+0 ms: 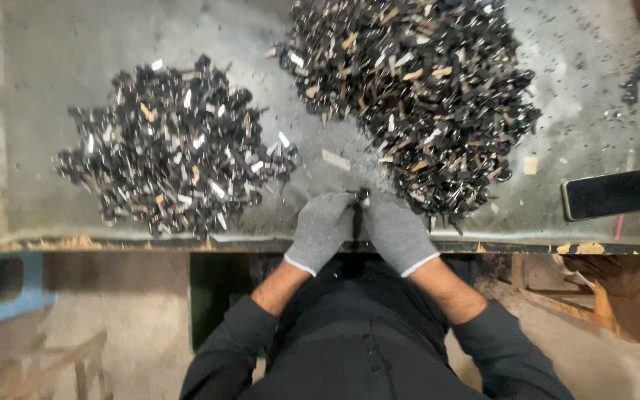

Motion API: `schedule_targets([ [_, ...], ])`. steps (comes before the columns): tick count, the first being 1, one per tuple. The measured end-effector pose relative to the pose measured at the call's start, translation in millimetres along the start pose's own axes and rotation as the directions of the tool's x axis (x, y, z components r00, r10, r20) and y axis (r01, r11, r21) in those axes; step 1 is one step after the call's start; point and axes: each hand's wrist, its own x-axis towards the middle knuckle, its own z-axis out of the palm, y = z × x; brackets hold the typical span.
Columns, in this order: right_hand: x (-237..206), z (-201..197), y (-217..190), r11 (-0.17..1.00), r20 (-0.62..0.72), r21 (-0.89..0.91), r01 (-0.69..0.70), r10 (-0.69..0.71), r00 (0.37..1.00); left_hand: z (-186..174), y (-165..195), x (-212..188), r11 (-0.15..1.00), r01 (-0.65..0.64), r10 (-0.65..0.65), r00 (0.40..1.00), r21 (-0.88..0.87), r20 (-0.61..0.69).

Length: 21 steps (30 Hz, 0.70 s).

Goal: The person sits at a workbench with two large piles of small black metal lock parts. They pick individual parts from the center of the table, handle and turn them in their gloved hands, and place them one at a time onto the left pile, repeating this sorting motion throughout the episode.

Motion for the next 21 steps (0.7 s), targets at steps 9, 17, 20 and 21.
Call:
schedule_targets([
  [9,-1,-55,-25,0.961,0.188,0.177,-0.213,0.180,0.966,-67,46,11,0.970,0.189,-0.234,0.903,0.155,0.360],
  [17,-18,-29,-40,0.988,0.297,0.140,-0.065,0.021,0.955,-61,22,58,0.996,-0.084,0.082,0.995,0.023,0.060],
  [20,-10,-18,-31,0.989,0.284,0.140,-0.058,0.016,0.959,-57,22,65,0.960,0.124,-0.063,0.969,-0.250,0.239],
  [21,-10,-16,-28,0.986,0.290,0.135,-0.098,0.055,0.956,-58,23,62,0.909,0.223,-0.112,0.945,-0.352,0.308],
])
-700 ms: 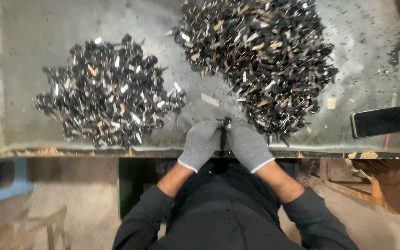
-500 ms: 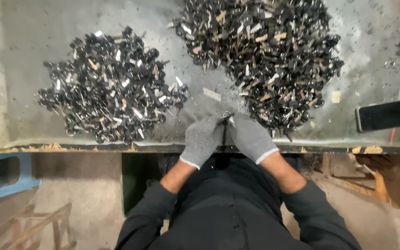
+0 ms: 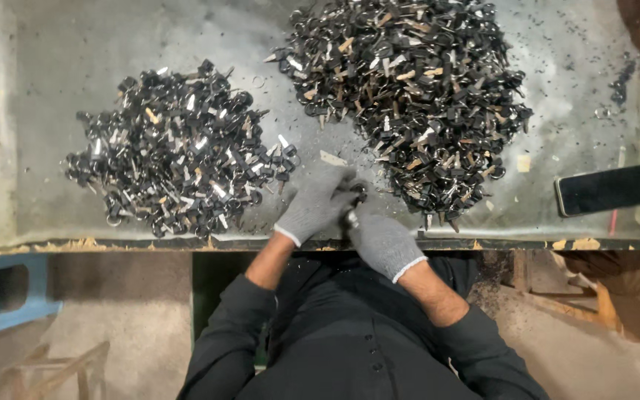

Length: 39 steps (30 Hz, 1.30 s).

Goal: The person sits at a workbench with two large piles of small black metal lock parts. They pick individual parts from the center of the table, handle and turn them in their gloved hands, and place them one at a time onto the left pile, repeating this sorting motion throughout the episode.

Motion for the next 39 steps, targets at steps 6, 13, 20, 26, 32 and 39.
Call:
schedule_targets([
  [6,-10,-10,6,0.986,-0.239,-0.044,-0.161,0.147,0.960,8,4,-21,0.976,0.114,-0.074,0.975,0.184,-0.209],
  [13,9,-26,-9,0.997,-0.234,0.031,0.065,-0.056,0.971,18,-15,-19,0.944,-0.054,0.094,0.990,0.326,-0.109],
  [20,13,-31,-12,0.992,-0.036,-0.047,-0.114,0.112,0.993,17,-21,-22,0.939,-0.059,0.109,0.986,0.340,-0.130],
  [26,18,-32,9,0.995,-0.143,0.053,0.086,-0.078,0.987,12,-20,-17,0.938,0.075,-0.040,0.993,0.339,-0.109],
  [32,19,-10,-5,0.980,-0.134,-0.154,-0.125,0.105,0.985,14,-31,-14,0.883,-0.059,0.065,0.998,0.466,0.004],
  [39,15,-29,-2,0.990,0.065,0.009,-0.143,0.142,0.988,12,-23,-16,0.926,0.017,0.023,0.995,0.377,-0.101],
])
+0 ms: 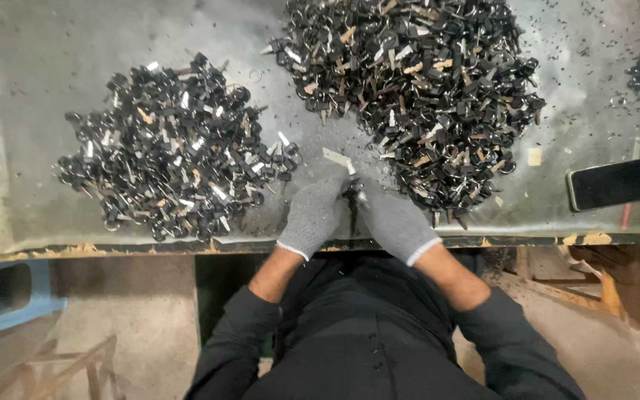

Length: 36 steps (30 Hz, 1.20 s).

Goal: The person sits at a workbench with two large piles of small black metal lock parts. They pick individual parts from the center of the table, handle and turn them in their gloved hands, and place them one at a time onto the left pile, repeating this sorting motion throughout the episode.

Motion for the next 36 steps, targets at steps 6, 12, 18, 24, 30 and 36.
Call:
schedule_targets([
  [6,-6,-5,-8,0.934,-0.396,0.043,0.355,-0.310,0.864,-1,-1,-8,0.988,-0.131,0.123,0.986,-0.076,-0.112],
  [12,4,4,-10,0.991,-0.243,-0.034,0.126,-0.130,0.961,14,-3,-11,0.987,-0.161,0.162,0.982,0.010,-0.097],
  [18,9,13,1,0.985,-0.279,-0.161,0.059,-0.103,0.955,18,-7,-15,0.984,-0.177,0.180,0.978,0.038,-0.107],
  [24,8,15,2,1.000,-0.122,0.020,0.018,-0.015,0.992,7,-4,-11,0.993,-0.114,0.115,0.991,0.014,-0.067],
  [30,-3,7,2,0.993,-0.193,0.033,0.110,-0.102,0.976,-4,9,-11,0.988,0.052,-0.061,0.996,-0.144,-0.058],
  [36,-10,22,-6,0.927,-0.531,-0.306,0.216,-0.355,0.769,-4,13,-15,0.990,-0.085,0.077,0.994,-0.114,-0.076],
])
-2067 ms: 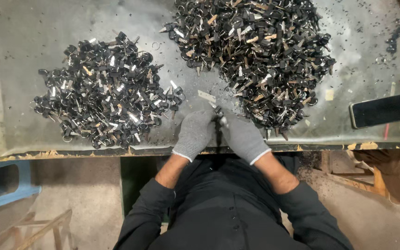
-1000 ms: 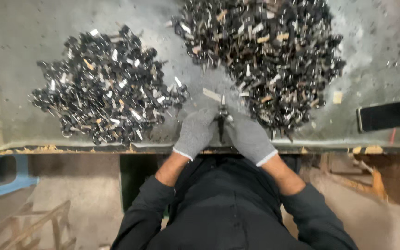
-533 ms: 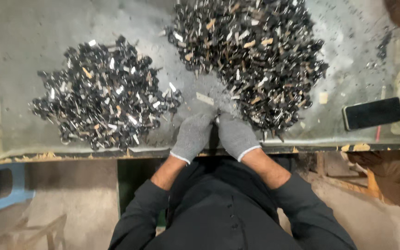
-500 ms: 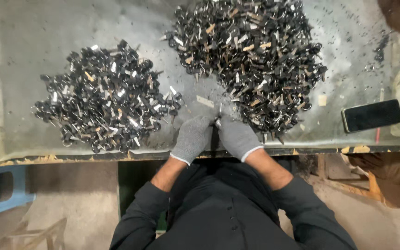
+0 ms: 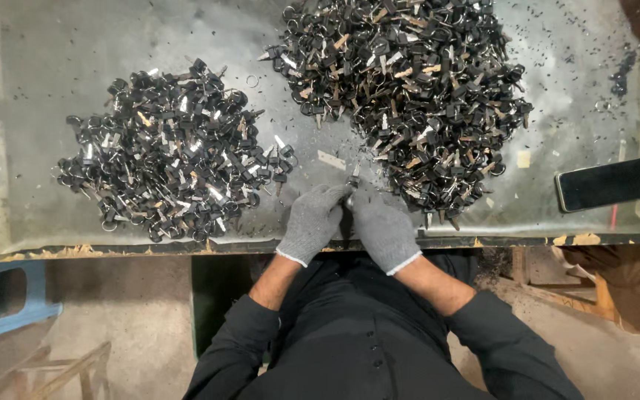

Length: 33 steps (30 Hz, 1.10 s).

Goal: The person sits at a workbench with two large piles of small black metal lock parts. They pick individual parts from the center of the table, handle and turn them in their gloved hands, and place them one at a time onto the left pile, repeating this sorting motion throughout the episode.

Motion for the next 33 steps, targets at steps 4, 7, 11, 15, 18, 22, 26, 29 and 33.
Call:
schedule_targets([
  [4,21,5,15,0.971,0.520,0.158,-0.180,0.073,0.851,5,-3,-2,0.998,-0.029,0.034,0.994,0.048,-0.100],
  [7,29,2,25,0.933,0.383,0.350,-0.087,-0.058,0.922,10,-4,-6,0.997,-0.024,0.041,0.971,0.077,-0.235],
  [11,9,-4,11,0.989,0.330,-0.019,-0.143,0.141,0.933,16,0,-12,0.953,0.036,0.031,0.976,0.301,-0.215],
  [15,-2,-11,1,0.994,0.248,0.009,-0.109,0.103,0.963,10,-4,-12,0.988,0.059,-0.029,0.977,0.139,-0.212],
  [18,4,-12,-1,0.999,0.106,0.000,0.047,-0.047,0.993,9,-6,-12,0.996,-0.019,0.034,0.984,0.089,-0.172],
  [22,13,-10,8,0.965,0.474,0.108,-0.238,0.161,0.866,13,-3,-14,0.991,-0.014,0.036,0.986,0.136,-0.164],
  [26,13,-4,9,0.965,0.391,0.118,-0.232,0.170,0.905,15,-3,-12,0.986,-0.043,0.074,0.979,0.162,-0.189],
  [29,11,-2,5,0.979,0.358,-0.084,-0.186,0.204,0.911,9,-5,-12,0.990,-0.036,0.060,0.982,0.135,-0.179],
  [33,18,-12,13,0.948,0.561,0.107,-0.299,0.191,0.805,-17,-20,-8,0.983,0.149,-0.126,0.971,0.103,-0.201],
])
